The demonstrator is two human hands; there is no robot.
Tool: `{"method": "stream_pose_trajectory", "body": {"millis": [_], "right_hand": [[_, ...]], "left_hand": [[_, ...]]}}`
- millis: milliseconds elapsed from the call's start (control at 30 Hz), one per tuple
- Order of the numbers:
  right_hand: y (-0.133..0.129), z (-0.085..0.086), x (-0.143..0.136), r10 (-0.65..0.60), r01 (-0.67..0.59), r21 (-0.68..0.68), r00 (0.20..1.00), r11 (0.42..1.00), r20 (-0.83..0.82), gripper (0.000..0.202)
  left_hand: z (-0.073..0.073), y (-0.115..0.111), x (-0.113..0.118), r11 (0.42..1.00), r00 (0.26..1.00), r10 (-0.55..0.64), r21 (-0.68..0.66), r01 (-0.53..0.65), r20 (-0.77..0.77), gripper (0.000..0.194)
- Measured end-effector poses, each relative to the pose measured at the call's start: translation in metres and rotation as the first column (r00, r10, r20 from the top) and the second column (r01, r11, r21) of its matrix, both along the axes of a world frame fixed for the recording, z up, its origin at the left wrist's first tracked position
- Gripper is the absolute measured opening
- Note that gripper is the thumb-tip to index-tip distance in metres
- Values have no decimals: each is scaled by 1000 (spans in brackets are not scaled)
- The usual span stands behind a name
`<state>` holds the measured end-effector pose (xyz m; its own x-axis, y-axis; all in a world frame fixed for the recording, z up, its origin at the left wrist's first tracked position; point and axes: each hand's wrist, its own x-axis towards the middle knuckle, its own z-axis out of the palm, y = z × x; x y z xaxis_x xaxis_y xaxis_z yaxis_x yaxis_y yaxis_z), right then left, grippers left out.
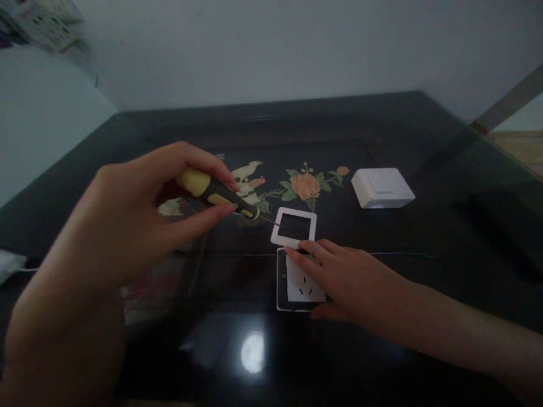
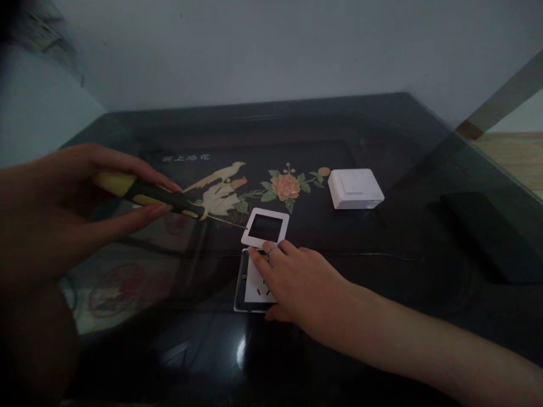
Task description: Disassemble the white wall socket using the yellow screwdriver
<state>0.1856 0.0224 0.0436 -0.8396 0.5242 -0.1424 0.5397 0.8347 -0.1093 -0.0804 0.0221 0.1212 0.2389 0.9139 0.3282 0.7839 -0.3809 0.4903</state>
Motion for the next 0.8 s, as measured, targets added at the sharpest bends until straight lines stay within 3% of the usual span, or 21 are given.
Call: {"method": "stream_pose_trajectory", "body": {"millis": [67,133,233,367,600,800], "right_hand": [[3,1,0,7,-7,-18,1000,1000,-3,91],[5,2,-1,8,-9,-31,1000,999,-7,91],[9,3,0,11,-13,-45,999,999,-39,91],[11,-1,2,17,-22,-61,997,998,-76,88],[9,-3,7,48,-48,-1,993,999,-107,84],[5,-1,6,78,-71,56,987,996,-140,83]], "left_hand": [[-7,12,-2,999,998,52,10,-51,-36,20],[-18,27,-5,994,990,80,-68,-89,-117,16],[-38,48,-10,979,956,201,10,-204,-215,18],[-57,61,-10,985,960,158,-35,-171,-232,14],[-72,63,-3,994,956,75,-60,-95,-282,10],[-89,62,6,987,931,0,-148,-58,-364,30]]}}
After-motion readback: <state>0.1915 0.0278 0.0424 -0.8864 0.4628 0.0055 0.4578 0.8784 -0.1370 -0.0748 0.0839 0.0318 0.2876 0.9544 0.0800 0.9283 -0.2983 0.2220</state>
